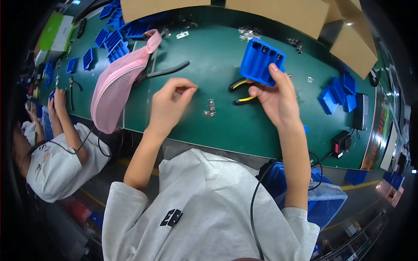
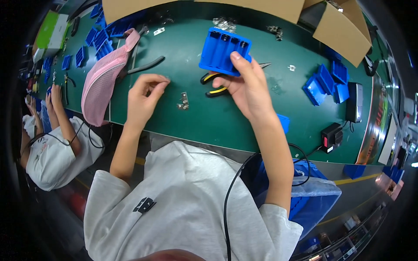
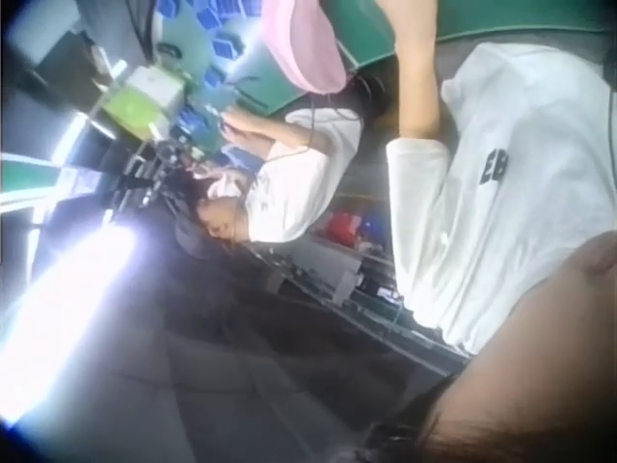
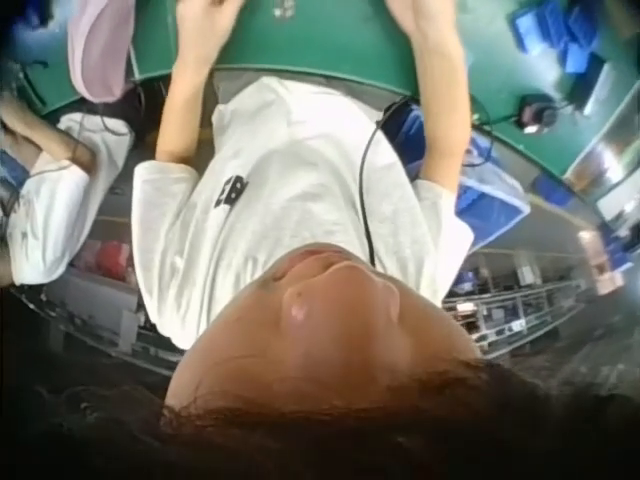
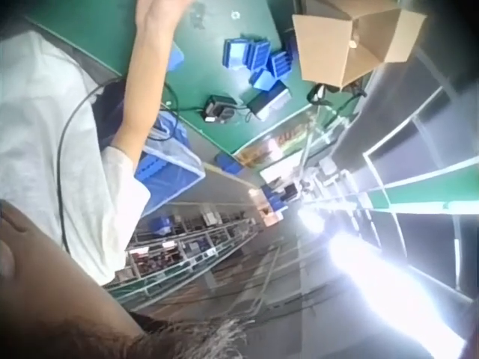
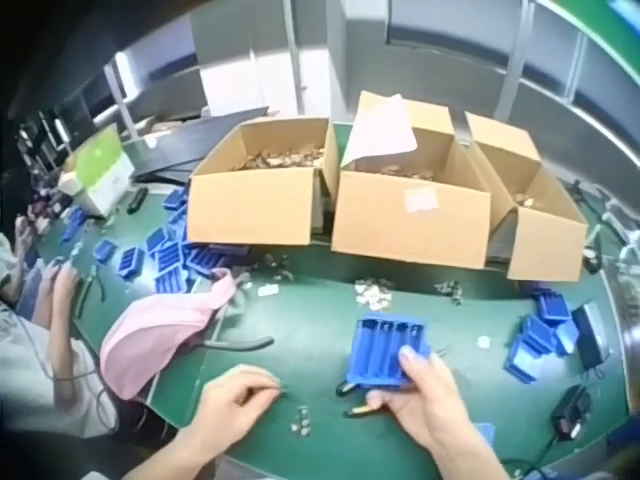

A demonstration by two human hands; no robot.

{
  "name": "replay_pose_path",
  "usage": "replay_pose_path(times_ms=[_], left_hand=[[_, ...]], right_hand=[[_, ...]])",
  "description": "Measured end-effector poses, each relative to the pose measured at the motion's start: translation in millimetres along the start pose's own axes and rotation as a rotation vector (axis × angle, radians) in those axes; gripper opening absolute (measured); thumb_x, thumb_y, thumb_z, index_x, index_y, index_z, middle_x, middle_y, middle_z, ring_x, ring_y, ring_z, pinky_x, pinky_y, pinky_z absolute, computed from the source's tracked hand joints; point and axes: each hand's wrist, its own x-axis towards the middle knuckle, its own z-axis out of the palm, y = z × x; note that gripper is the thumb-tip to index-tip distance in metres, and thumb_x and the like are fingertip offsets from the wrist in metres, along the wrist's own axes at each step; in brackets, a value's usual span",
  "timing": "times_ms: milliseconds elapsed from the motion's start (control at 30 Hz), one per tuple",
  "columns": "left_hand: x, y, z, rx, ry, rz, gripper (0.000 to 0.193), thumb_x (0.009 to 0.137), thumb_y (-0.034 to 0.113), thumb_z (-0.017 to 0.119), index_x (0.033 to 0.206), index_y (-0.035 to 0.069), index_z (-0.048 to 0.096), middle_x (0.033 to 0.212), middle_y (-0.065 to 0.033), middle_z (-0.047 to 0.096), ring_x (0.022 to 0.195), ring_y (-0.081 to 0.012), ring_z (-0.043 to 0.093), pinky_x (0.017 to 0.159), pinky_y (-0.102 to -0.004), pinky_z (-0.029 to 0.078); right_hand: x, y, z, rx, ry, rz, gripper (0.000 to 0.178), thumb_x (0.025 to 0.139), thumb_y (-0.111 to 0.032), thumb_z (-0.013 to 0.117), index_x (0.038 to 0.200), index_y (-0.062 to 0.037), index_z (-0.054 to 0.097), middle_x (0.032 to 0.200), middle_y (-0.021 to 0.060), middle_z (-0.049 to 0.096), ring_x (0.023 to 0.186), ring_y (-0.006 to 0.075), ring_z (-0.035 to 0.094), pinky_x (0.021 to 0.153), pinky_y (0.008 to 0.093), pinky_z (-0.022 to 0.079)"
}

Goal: The person assembles metal contacts into blue plastic battery holders by hand at a factory workbench.

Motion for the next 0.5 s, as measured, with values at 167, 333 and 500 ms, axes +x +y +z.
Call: replay_pose_path(times_ms=[167,333,500], left_hand=[[32,30,2,-0.248,-0.108,0.138,0.014,0.087,-0.002,0.06,0.098,0.001,0.052,0.09,-0.0079,0.061,0.077,-0.0099,0.058,0.066,-0.0201,0.046],[83,51,32,-0.162,-0.195,0.491,0.014,0.086,-0.001,0.06,0.099,0.001,0.055,0.092,-0.0056,0.058,0.082,-0.0107,0.058,0.073,-0.0224,0.047],[86,48,51,-0.248,-0.301,0.574,0.016,0.084,-0.006,0.058,0.098,0.001,0.061,0.094,-0.0085,0.059,0.087,-0.0175,0.059,0.074,-0.0265,0.049]], right_hand=[[0,-1,4,0.022,0.018,-0.025,0.039,0.089,-0.022,0.058,0.117,0.0038,0.048,0.109,0.0192,0.06,0.097,0.0297,0.063,0.071,0.0325,0.055],[0,-6,1,0.048,0.027,-0.081,0.042,0.089,-0.028,0.055,0.118,0.003,0.05,0.114,0.0193,0.058,0.101,0.0313,0.06,0.076,0.0322,0.053],[5,-3,-7,0.203,-0.041,-0.051,0.048,0.092,-0.036,0.047,0.117,0.0042,0.052,0.113,0.0186,0.06,0.106,0.0312,0.057,0.088,0.0373,0.049]])
